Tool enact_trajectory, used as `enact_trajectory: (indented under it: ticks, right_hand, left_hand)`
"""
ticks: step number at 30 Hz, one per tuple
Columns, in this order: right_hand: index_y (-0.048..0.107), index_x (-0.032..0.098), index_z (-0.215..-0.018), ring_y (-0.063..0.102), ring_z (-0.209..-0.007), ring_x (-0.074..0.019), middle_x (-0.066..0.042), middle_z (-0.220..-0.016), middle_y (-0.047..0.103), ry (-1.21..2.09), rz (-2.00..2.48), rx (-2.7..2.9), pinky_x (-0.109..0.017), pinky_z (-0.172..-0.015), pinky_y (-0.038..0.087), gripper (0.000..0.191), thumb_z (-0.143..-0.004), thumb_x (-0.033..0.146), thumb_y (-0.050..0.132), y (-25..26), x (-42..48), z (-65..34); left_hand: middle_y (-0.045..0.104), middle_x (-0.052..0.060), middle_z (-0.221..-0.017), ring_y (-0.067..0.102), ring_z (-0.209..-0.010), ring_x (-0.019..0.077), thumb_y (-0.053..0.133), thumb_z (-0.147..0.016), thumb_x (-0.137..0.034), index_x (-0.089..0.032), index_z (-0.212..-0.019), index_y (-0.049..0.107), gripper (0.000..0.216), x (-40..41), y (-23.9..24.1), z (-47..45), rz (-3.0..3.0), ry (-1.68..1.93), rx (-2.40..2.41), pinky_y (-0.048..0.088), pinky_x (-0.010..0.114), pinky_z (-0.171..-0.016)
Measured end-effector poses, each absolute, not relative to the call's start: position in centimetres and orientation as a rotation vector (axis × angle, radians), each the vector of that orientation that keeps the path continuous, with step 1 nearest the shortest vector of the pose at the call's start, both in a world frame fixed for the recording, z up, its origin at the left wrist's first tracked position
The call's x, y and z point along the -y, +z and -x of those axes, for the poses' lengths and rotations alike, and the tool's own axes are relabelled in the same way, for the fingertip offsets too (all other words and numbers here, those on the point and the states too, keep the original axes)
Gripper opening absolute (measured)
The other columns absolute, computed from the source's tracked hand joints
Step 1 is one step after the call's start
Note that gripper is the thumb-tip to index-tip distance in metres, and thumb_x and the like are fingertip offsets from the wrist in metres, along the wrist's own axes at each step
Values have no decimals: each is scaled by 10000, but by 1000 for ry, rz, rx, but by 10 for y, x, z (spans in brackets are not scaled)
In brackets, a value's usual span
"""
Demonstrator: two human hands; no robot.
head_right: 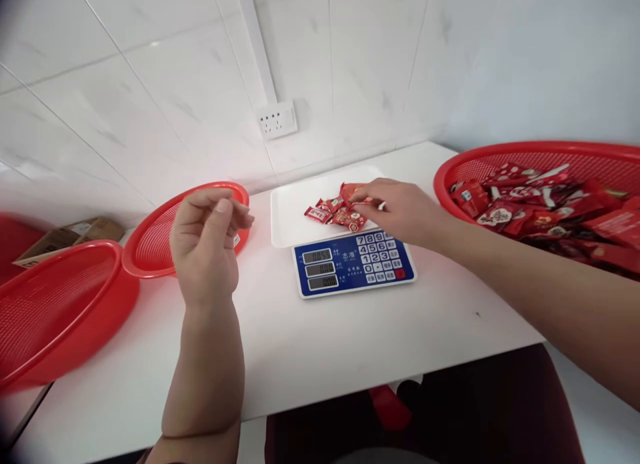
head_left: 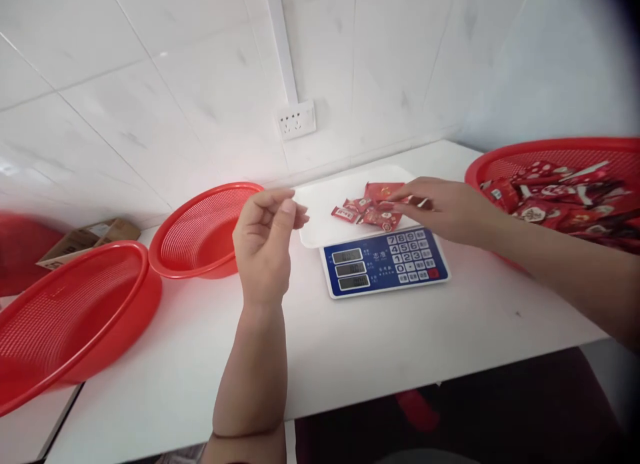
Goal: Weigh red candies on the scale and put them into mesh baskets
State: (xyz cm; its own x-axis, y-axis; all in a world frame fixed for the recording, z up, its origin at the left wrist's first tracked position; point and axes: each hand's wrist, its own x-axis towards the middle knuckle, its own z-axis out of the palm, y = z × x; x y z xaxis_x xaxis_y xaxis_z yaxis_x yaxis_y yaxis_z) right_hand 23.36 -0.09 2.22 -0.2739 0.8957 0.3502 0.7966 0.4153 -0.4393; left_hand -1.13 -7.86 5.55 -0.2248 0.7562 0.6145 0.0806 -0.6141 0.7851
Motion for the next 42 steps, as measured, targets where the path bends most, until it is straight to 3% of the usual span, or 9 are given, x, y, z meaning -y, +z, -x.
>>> enact_trajectory:
  ticks: [4,7,10,15,25,29,33,39,42]
  right_hand:
    - [618,256,-794,587,-759,-204,-48,-818,658,35,1413,1981,-348,-678,439,284,-810,470,432,-1,38,-262]
    - [578,244,-721,595,-710,-201,-54,-738,645,63,1549,1786,-359,-643,440,320,-823,500,416,-20,61,-278]
    - [584,238,-749,609,-719,-191,-61,-747,646,196,1604,1625,-355,-663,467,318,-860,467,394,-36,72,-284]
    - [627,228,-933,623,-707,-175,-53,-782,652,331,1611,1520,-321,-663,501,292,-884,412,405,-54,63,-281]
    - [564,156,-1174,586,-1042,-203,-128,-1154,610,98,1467,1488,-343,-863,482,363,-895,346,430,-57,25,-271]
    - [475,123,-1286,448,-1233,-230,-169,-1314,490,-15,1324,1588,-431,-1024,364,494,-926,439,353,-69,13,-270]
    - [359,189,-1390,298,-1346,-221,-122,-1453,338,119,1278,1614,-467,-1095,260,561,-930,508,311,-84,13,-271]
    - [285,237,-1440,315,-1342,-227,-83,-1482,301,521,1325,1442,-421,-1111,262,705,-868,649,296,-97,5,-281]
    - [293,279,-1437,344,-1327,-233,-50,-1486,301,719,1360,1287,-406,-1101,286,705,-846,663,323,-104,-5,-284]
  left_hand:
    - [640,-36,-726,634,-689,96,551,-872,-221,-206,-880,598,50,80,59,12,-1537,1976,-1044,518,261,-664]
    - [665,-63,-805,653,-763,88,448,-927,-231,-213,-931,572,125,78,60,11,-1537,1962,-1165,493,268,-657]
    - [667,-74,-824,656,-779,83,422,-941,-263,-218,-963,559,146,75,57,9,-1544,1931,-1209,484,274,-661]
    - [648,-35,-733,648,-738,117,566,-873,-328,-241,-896,590,92,71,52,5,-1523,1937,-1103,521,274,-668]
    - [630,-17,-731,619,-689,111,585,-854,-312,-226,-908,590,101,64,47,5,-1508,1909,-1127,517,262,-675]
    - [619,-16,-727,600,-655,99,572,-853,-276,-213,-917,599,94,58,40,4,-1522,1922,-1101,513,253,-665]
    - [615,-9,-751,606,-695,107,546,-862,-259,-212,-940,592,102,53,35,1,-1557,1886,-1172,512,256,-683]
    - [618,66,-1074,566,-1050,199,504,-883,-316,-218,-1101,542,242,41,30,27,-1885,1809,-1893,454,372,-907]
    - [545,118,-1256,438,-1220,289,504,-868,-370,-212,-1207,501,374,36,22,61,-2025,1253,-2534,328,492,-1012]
